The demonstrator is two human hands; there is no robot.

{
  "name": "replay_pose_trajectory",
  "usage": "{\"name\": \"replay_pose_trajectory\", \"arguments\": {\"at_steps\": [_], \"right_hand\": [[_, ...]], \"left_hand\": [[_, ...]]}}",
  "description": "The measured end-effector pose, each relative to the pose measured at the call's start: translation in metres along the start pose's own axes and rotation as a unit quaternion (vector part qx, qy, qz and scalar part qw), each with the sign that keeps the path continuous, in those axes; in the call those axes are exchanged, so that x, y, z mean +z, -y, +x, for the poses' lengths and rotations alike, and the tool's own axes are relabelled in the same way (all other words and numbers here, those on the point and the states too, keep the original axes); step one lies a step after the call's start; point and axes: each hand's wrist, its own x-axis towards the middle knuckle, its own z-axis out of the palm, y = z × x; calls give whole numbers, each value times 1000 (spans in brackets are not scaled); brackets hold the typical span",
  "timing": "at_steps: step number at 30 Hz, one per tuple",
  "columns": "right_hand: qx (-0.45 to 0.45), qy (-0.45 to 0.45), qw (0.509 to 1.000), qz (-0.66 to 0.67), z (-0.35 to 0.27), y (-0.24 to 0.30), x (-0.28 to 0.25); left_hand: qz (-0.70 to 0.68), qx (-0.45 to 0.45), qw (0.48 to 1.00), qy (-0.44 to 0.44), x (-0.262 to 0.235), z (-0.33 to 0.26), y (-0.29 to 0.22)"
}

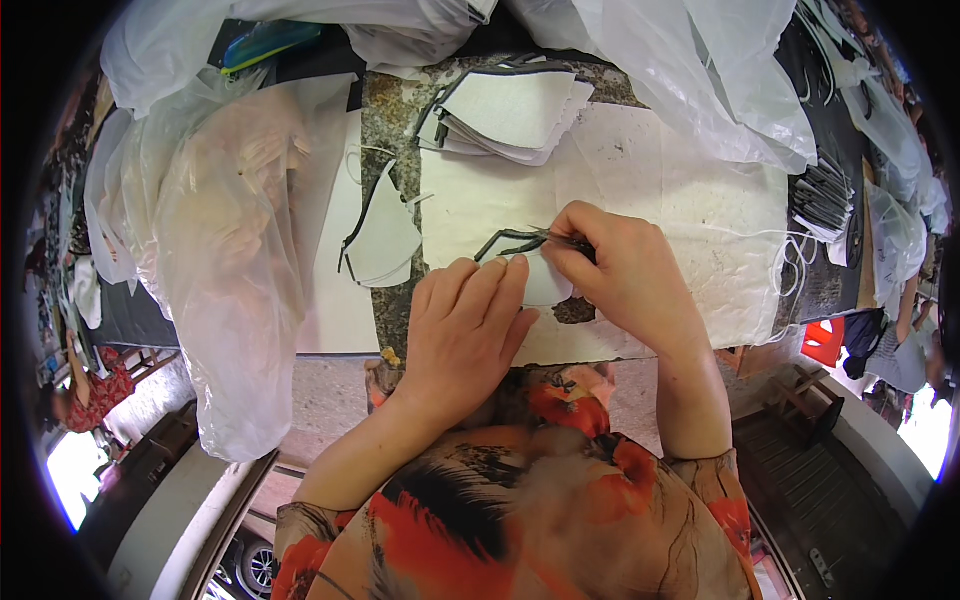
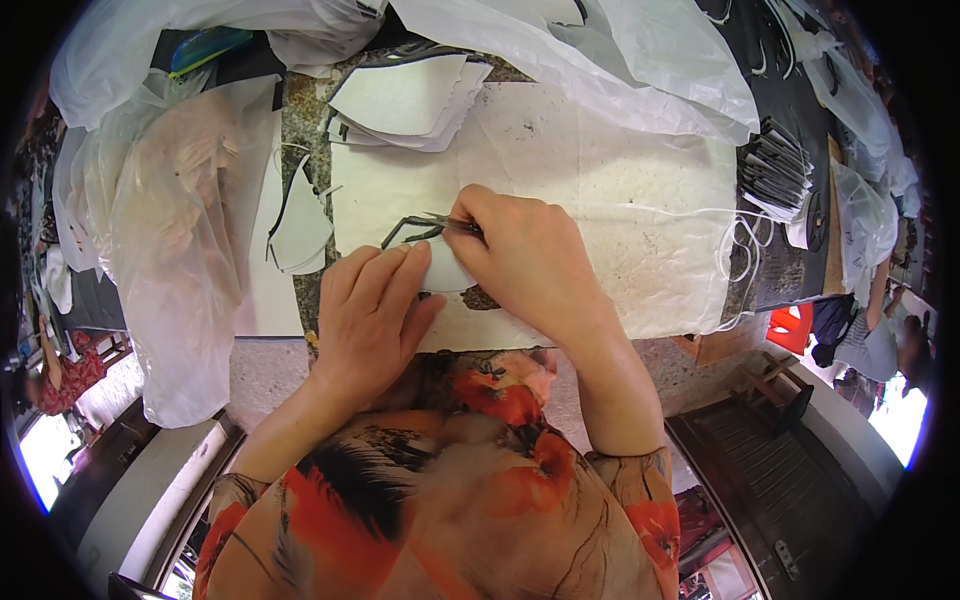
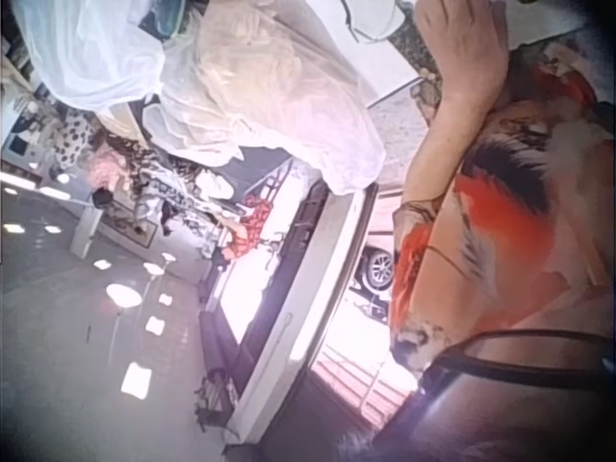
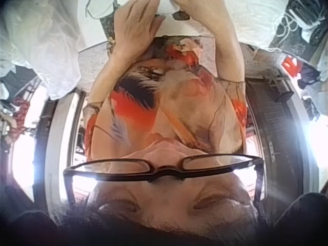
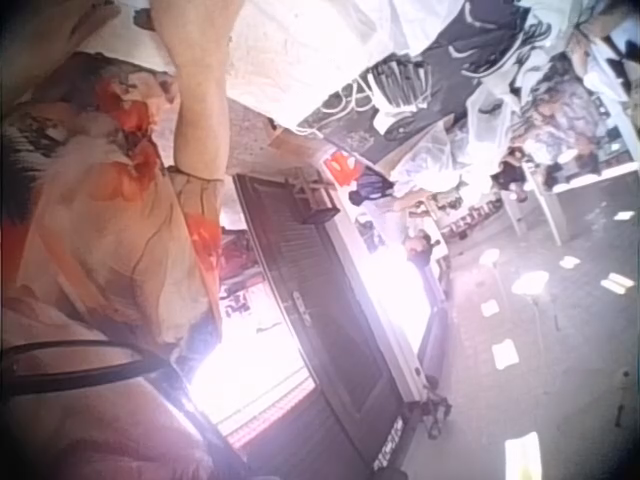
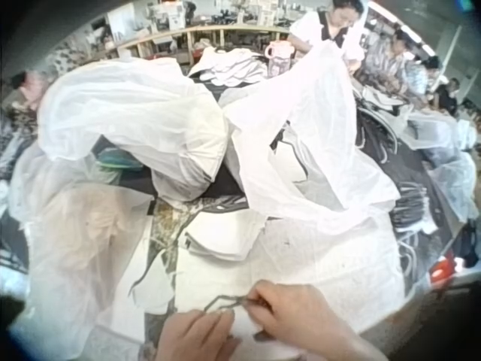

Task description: Trimming excess material and threads from shoe components using a hand tool.

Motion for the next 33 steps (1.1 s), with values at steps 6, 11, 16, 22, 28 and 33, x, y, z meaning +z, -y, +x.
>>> {"name": "replay_pose_trajectory", "arguments": {"at_steps": [6, 11, 16, 22, 28, 33], "right_hand": [[-2, -8, 1000, 0, 2, -2, -9], [25, 12, 1000, 1, 2, -1, -14], [6, -6, 1000, -2, 5, -7, -17], [8, -15, 1000, -2, 7, -11, -19], [20, -17, 999, 19, 8, -16, -20], [32, -21, 999, 36, 10, -20, -24]], "left_hand": [[26, 8, 1000, -7, 3, 1, -1], [34, 9, 999, 2, 1, 3, -3], [31, 5, 999, 18, -2, 6, -4], [40, -2, 998, 46, -6, 13, -8], [42, 0, 998, 54, -8, 21, -12], [55, -1, 997, 59, -8, 26, -15]]}}
